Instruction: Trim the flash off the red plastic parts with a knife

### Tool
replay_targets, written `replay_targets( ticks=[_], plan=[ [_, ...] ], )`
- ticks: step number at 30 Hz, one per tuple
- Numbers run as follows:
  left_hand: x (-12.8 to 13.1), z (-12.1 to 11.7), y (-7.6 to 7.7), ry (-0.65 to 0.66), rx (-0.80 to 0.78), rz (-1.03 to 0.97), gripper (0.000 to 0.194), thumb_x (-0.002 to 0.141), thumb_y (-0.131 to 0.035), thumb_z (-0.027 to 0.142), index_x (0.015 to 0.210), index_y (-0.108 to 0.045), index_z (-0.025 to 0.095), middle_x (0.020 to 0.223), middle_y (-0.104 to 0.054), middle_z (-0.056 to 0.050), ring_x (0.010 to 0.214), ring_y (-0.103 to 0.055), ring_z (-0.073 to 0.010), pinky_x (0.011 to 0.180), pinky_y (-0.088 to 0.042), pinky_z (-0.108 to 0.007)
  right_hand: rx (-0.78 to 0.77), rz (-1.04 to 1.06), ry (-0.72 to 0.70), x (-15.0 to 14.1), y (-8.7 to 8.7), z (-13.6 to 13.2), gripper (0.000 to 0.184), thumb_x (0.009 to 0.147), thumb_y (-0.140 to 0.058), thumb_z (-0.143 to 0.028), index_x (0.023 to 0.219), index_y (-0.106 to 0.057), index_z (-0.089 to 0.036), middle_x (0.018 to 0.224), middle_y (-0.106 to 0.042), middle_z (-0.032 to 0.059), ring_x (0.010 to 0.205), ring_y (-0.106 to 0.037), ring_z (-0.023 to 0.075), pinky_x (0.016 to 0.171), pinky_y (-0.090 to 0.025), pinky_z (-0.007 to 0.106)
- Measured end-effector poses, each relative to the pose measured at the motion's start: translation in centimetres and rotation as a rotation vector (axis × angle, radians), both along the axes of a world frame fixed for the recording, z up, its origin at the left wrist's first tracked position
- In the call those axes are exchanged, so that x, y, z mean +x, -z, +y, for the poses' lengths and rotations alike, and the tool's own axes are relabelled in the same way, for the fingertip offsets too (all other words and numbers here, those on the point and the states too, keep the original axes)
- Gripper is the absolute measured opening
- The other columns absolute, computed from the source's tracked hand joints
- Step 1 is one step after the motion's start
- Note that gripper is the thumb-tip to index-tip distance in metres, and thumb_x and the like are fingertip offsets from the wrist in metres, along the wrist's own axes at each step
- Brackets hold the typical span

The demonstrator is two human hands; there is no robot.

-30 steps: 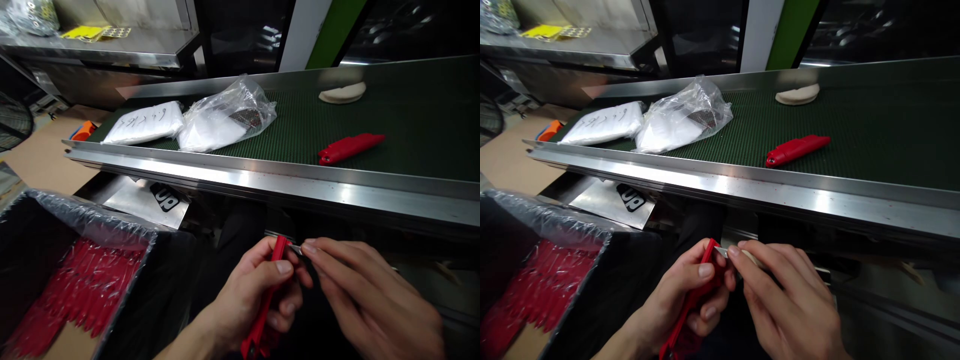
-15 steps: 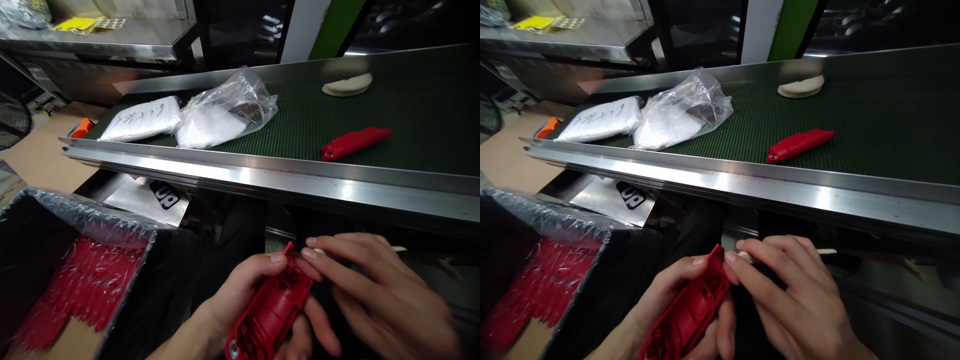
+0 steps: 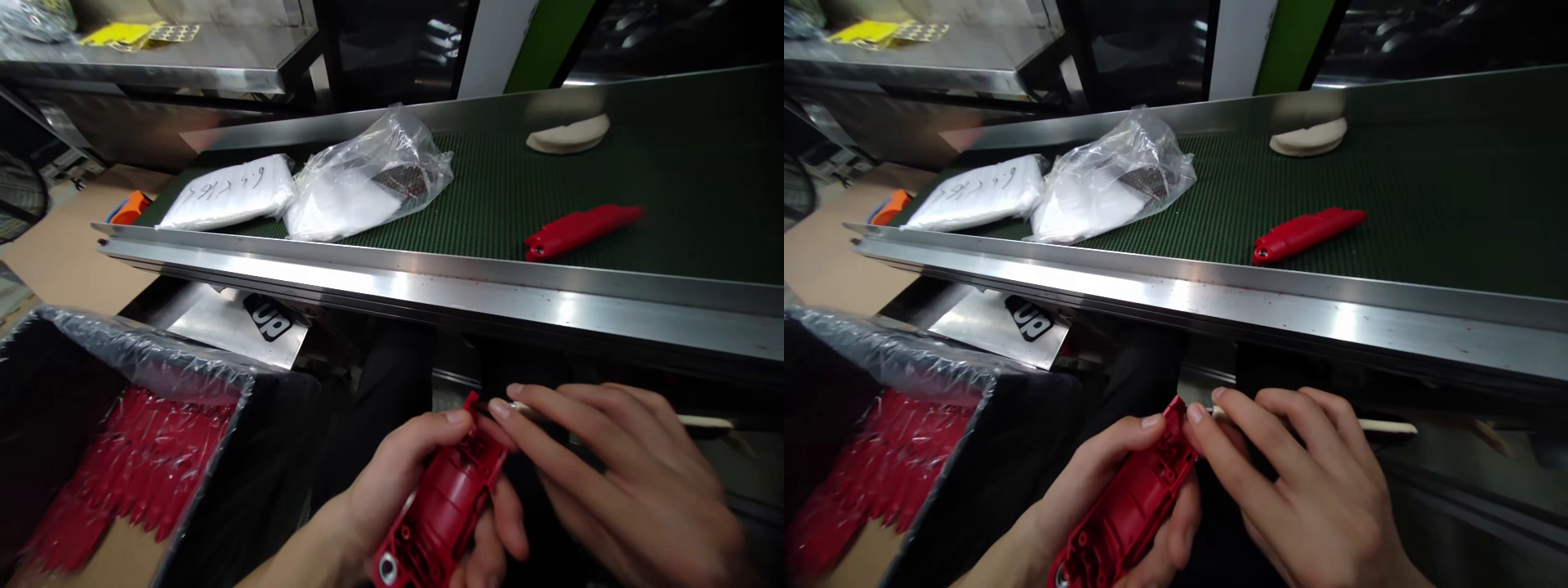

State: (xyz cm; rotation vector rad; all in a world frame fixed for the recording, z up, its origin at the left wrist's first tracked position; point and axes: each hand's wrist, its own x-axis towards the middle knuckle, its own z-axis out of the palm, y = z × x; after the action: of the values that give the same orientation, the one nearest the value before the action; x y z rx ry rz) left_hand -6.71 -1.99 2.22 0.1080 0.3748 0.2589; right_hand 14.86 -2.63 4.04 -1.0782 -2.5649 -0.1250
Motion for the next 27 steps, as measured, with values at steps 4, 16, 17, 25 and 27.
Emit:
replay_targets(
  ticks=[4, 16, 17, 25, 27],
  plan=[
    [0.4, 0.2, -0.3, -0.011, 0.015, 0.086, 0.081, 0.090, -0.005, 0.054, 0.065, -0.065, 0.005, 0.042, -0.053, -0.011, 0.033, -0.053, -0.0128, 0.033, -0.040, -0.016, 0.032, -0.037, 0.029, -0.2, 0.2, -0.3, 0.048, 0.090, -0.049, -0.014, 0.137, -0.052, -0.025, 0.123, -0.063, 0.0069, 0.100, -0.054, 0.0288, 0.085, -0.036, 0.047],
    [1.1, -2.7, 2.4, -0.192, -0.049, 0.197, 0.035, 0.089, -0.039, 0.045, 0.102, -0.056, 0.017, 0.062, -0.066, -0.009, 0.036, -0.058, -0.0171, 0.031, -0.045, -0.021, 0.159, 0.243, 0.298, 1.7, 0.1, 0.0, 0.062, 0.081, -0.065, -0.008, 0.137, -0.052, -0.031, 0.115, -0.065, 0.0077, 0.092, -0.064, 0.0239, 0.077, -0.048, 0.041],
    [1.0, -2.8, 2.4, -0.208, -0.036, 0.209, 0.035, 0.090, -0.039, 0.044, 0.102, -0.055, 0.016, 0.062, -0.065, -0.009, 0.036, -0.058, -0.0163, 0.032, -0.045, -0.020, 0.121, 0.292, 0.332, 1.3, 0.0, 0.0, 0.058, 0.082, -0.064, -0.007, 0.134, -0.056, -0.031, 0.114, -0.065, 0.0069, 0.092, -0.064, 0.0229, 0.079, -0.048, 0.041],
    [0.2, 1.1, 0.7, -0.472, 0.002, 0.287, 0.041, 0.094, -0.039, 0.046, 0.110, -0.060, 0.014, 0.077, -0.064, -0.006, 0.045, -0.060, -0.0132, 0.035, -0.047, -0.019, -0.132, 0.447, 0.399, -2.2, 0.4, 0.5, 0.025, 0.092, -0.055, -0.034, 0.113, -0.067, -0.026, 0.100, -0.068, 0.0038, 0.092, -0.067, 0.0228, 0.075, -0.055, 0.037],
    [0.0, 2.2, 0.5, -0.591, -0.002, 0.338, 0.039, 0.096, -0.038, 0.043, 0.110, -0.060, 0.015, 0.079, -0.063, -0.005, 0.048, -0.060, -0.0126, 0.038, -0.049, -0.019, -0.161, 0.457, 0.387, -2.6, 1.0, 0.5, 0.026, 0.093, -0.053, -0.039, 0.110, -0.067, -0.027, 0.097, -0.069, 0.0036, 0.092, -0.067, 0.0232, 0.073, -0.055, 0.037]
  ],
)
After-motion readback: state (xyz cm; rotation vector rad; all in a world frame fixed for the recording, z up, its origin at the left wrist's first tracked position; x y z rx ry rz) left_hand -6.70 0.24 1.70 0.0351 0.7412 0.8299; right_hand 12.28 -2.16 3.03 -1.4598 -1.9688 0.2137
